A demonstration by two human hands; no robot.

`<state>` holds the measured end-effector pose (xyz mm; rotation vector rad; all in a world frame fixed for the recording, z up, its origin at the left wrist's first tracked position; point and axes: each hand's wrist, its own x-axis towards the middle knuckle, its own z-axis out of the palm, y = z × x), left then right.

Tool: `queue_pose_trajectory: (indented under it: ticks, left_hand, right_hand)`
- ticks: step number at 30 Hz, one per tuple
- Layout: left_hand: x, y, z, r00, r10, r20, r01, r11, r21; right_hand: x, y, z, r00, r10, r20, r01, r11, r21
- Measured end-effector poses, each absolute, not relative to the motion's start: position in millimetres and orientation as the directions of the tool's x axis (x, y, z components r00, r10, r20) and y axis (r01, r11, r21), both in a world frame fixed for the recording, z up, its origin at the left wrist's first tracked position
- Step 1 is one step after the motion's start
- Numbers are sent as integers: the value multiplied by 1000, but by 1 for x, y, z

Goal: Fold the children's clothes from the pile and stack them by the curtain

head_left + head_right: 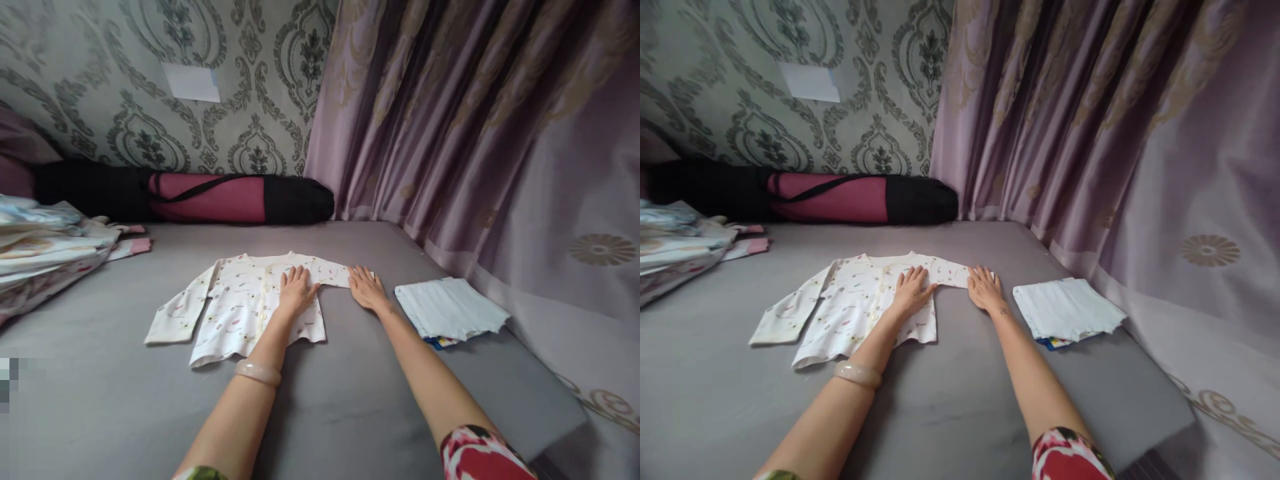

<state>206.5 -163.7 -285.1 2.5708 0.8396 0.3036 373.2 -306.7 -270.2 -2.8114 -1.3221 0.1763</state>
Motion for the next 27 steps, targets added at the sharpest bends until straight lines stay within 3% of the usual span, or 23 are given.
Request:
queue_pose_trajectory:
  ticks: [7,10,12,18,23,27]
  left_hand:
    - [210,-162,-281,785,616,66,502,-695,515]
    - [211,-158,-267,771,636,18,525,-652,548]
    - [206,-152,-257,757,652,24,538,-644,544]
    - [132,-128,-240,682,727,74,615,-626,479]
    - [38,-102,-242,575,815,75,733,-554,395]
    - [-9,-89,-240,551,833,-61,799,-505,326]
  right_hand:
    - [378,-306,-264,688,720,-88,722,-692,-17]
    - [356,-278,-253,651,759,24,759,-651,23]
    - [331,-252,-250,569,820,60,823,-568,-22]
    - [259,-182,-258,382,921,-78,901,-390,-190]
    - [248,-155,-267,496,867,-57,838,-495,-231]
    - [251,-148,-273,587,809,34,797,-570,-197]
